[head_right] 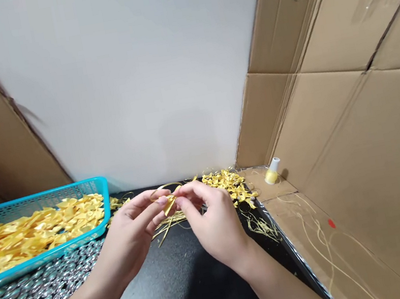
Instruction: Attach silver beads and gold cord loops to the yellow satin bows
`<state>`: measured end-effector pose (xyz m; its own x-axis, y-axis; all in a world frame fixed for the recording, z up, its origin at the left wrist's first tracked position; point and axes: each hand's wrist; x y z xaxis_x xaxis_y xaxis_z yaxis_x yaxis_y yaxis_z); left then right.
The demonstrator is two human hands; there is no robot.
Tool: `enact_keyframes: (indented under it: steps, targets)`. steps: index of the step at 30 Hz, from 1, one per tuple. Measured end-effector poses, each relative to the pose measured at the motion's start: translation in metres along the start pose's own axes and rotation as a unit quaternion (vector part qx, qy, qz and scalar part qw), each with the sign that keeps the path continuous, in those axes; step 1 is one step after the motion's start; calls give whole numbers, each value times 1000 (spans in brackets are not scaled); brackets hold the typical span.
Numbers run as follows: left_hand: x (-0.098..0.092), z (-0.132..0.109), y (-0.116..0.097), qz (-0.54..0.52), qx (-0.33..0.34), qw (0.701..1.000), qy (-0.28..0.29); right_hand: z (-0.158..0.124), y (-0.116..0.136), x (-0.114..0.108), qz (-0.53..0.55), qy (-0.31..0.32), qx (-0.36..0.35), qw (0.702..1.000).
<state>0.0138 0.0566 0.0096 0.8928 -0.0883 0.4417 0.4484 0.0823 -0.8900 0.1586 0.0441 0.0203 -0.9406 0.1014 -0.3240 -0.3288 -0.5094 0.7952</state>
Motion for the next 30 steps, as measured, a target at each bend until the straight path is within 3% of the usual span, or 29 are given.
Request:
enact_keyframes:
  steps: [17, 30]
  targets:
    - [-3, 3, -4, -5, -14, 997, -76, -4, 8, -1, -98, 7, 29, 995]
    - [-1, 2, -5, -38, -12, 996, -77, -5, 6, 0, -88, -2, 24, 996]
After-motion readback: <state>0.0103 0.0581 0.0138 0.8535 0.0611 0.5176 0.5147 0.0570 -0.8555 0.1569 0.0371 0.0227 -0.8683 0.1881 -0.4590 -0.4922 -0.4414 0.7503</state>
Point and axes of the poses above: each hand's wrist, its own z-axis towards the middle knuckle, its own x-axis out of the palm, y = z × x, and after that the axes turned 2 degrees about -z, right-handed
